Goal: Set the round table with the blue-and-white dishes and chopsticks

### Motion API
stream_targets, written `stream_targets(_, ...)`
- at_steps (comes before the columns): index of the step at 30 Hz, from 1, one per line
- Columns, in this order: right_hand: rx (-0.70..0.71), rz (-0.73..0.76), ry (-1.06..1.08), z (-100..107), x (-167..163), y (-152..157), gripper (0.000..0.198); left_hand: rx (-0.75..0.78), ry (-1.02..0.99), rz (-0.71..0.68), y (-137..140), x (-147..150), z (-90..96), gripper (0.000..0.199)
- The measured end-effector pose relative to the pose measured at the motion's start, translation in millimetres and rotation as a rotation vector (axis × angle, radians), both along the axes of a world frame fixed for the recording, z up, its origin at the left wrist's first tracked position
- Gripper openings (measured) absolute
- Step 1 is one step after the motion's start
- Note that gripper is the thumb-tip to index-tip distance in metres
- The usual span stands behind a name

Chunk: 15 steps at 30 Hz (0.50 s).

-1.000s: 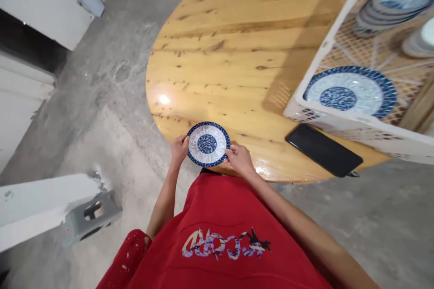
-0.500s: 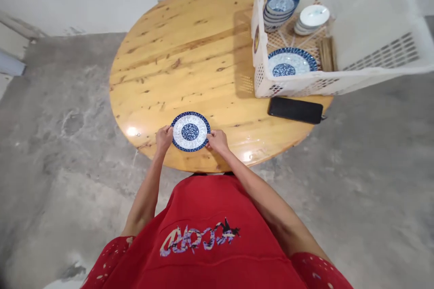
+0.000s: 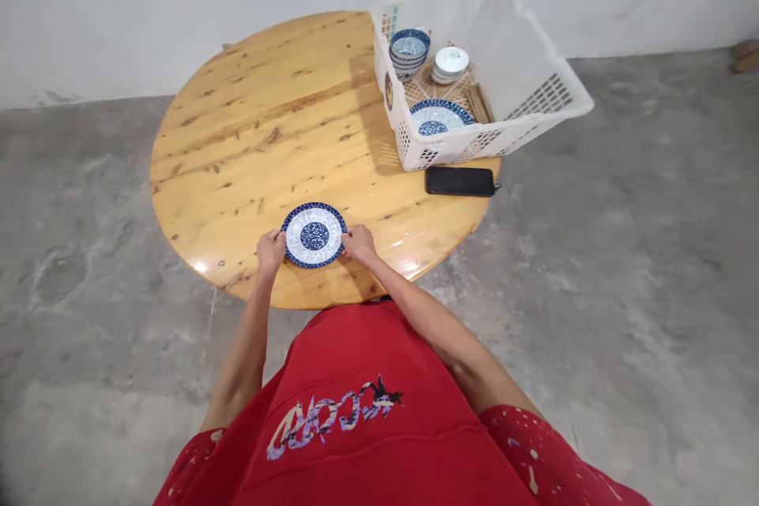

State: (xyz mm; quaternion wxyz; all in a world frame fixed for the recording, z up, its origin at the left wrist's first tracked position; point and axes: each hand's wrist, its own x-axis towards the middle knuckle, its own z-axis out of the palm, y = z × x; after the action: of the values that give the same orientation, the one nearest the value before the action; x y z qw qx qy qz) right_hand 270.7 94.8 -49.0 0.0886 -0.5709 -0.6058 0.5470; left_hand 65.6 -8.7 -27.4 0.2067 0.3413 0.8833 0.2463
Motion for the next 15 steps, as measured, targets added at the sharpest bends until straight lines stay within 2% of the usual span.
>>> stream_targets(15, -0.027, -0.03, 0.048, -2.1, 2.4, 0.4, 0.025, 0.025, -0.036, -0.018, -4.7, 1.9, -13.8, 0.035)
